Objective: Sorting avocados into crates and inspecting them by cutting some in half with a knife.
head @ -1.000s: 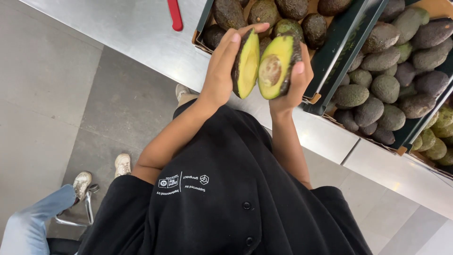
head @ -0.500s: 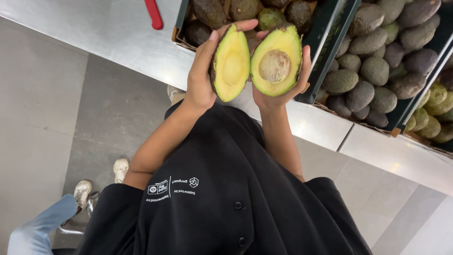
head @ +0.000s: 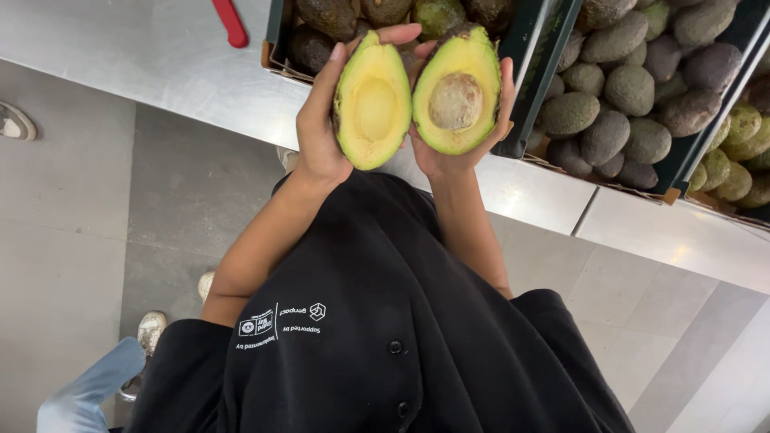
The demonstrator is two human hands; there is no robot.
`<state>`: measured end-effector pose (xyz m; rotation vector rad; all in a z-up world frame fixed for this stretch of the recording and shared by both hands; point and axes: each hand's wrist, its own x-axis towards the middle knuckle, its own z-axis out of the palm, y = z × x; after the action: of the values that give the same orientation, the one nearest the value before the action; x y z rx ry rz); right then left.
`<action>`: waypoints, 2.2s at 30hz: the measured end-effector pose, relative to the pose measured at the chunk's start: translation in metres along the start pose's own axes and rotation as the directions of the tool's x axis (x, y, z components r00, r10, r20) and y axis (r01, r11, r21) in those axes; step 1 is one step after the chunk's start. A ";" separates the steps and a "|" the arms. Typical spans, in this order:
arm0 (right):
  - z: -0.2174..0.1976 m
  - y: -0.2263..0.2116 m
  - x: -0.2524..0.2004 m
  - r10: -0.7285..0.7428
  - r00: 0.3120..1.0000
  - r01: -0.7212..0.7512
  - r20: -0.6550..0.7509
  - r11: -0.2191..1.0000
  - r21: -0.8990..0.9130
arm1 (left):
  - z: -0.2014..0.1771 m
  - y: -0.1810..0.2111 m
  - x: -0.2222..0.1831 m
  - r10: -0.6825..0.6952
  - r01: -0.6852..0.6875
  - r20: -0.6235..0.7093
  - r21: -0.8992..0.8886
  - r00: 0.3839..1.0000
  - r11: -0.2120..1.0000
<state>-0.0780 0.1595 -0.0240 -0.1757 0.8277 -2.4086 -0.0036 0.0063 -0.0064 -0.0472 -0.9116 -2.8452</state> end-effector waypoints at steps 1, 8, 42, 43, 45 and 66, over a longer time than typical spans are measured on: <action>0.001 0.000 0.001 -0.004 1.000 0.004 -0.004 1.000 -0.001 | 0.000 0.000 0.000 -0.004 0.004 0.003 -0.001 1.000 1.000; 0.005 -0.006 0.003 -0.016 0.996 0.013 -0.086 0.999 -0.035 | 0.005 0.003 0.005 -0.022 0.023 0.015 -0.056 1.000 0.998; 0.200 0.225 0.031 0.459 0.574 0.538 0.678 0.413 -0.735 | -0.134 0.125 -0.172 0.578 -0.505 -0.811 0.462 0.093 0.729; 0.200 0.230 0.030 0.462 0.569 0.541 0.680 0.413 -0.733 | -0.134 0.127 -0.174 0.578 -0.510 -0.811 0.462 0.089 0.726; 0.201 0.238 0.030 0.397 0.476 0.702 0.785 0.365 -0.611 | -0.134 0.130 -0.178 0.563 -0.530 -0.824 0.451 0.060 0.718; 0.172 0.327 0.063 0.683 0.461 0.305 0.567 0.478 -0.823 | -0.188 0.114 -0.199 0.366 -0.376 -0.931 0.342 -0.007 0.861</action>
<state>0.0794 -0.1755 -0.0862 -1.4842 1.2988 -1.0039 0.2135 -0.1677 -0.1091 1.2892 -0.3767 -1.5935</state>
